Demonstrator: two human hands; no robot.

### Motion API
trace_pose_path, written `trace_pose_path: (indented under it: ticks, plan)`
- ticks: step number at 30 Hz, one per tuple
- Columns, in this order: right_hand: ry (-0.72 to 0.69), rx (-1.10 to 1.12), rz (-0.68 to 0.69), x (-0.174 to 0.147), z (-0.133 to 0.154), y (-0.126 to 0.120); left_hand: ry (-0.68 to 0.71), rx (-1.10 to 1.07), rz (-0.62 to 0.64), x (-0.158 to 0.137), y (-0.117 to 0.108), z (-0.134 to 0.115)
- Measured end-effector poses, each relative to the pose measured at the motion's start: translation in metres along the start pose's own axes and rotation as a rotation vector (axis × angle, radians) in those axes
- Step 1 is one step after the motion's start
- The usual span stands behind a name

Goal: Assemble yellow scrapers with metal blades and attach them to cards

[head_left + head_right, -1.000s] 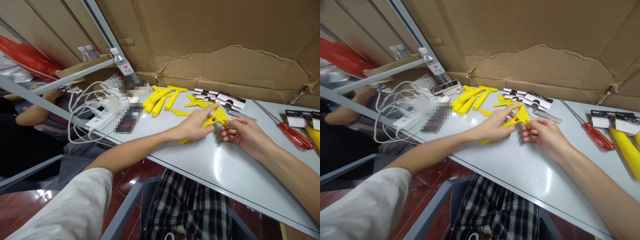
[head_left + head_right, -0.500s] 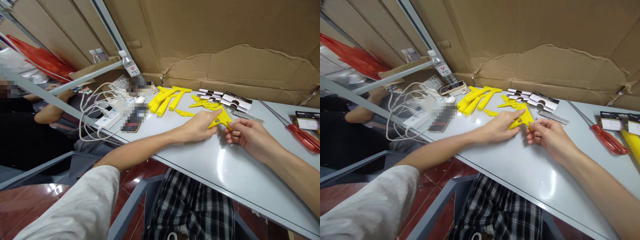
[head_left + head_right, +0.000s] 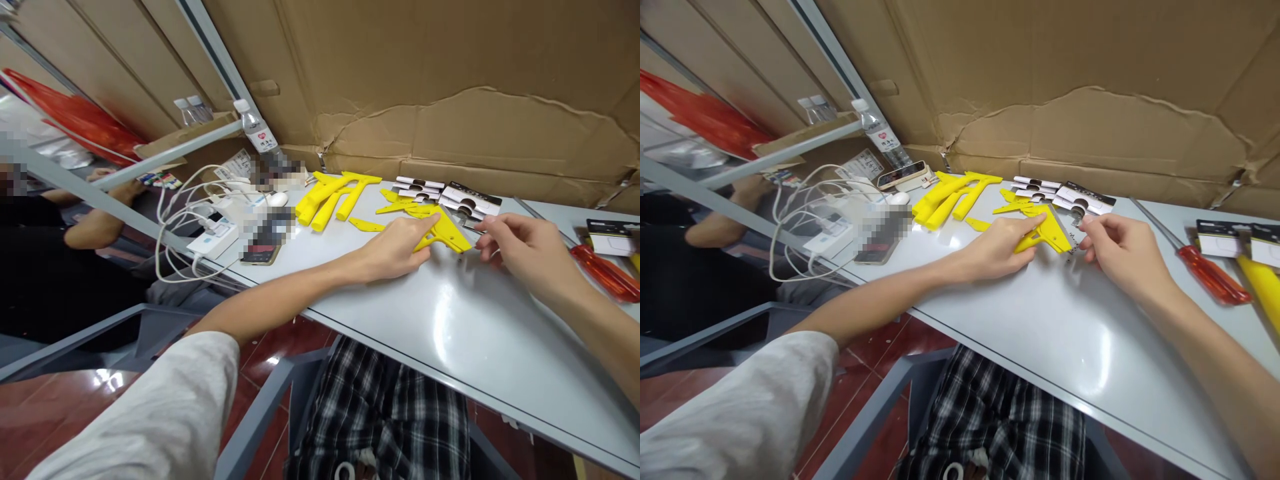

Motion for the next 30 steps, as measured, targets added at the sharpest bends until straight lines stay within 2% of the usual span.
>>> trace_pose_path:
  ticks: [3,8,17,30]
  plan:
    - [-0.042,-0.078,-0.026,0.004,0.002,-0.007,0.006,0.0,-0.005,0.0,-0.001,-0.002]
    - [0.056,0.138,0.083,-0.004,0.0,0.007,0.024,-0.015,0.0,-0.001,0.0,-0.003]
    - [0.21,0.254,0.264,-0.009,-0.019,0.027,0.02,-0.005,0.033,-0.002,0.001,-0.006]
    - [0.229,0.28,0.194,-0.013,-0.014,0.029,0.022,0.042,0.042,-0.006,0.003,-0.01]
Point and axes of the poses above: each hand's wrist, its own x-axis towards the middle knuckle, its own y-axis out of the palm, z = x × y, the point moved 7 cm from there along x, towards the middle knuckle, and after that the axes turned 9 degrees about x, right-handed, at the moved point
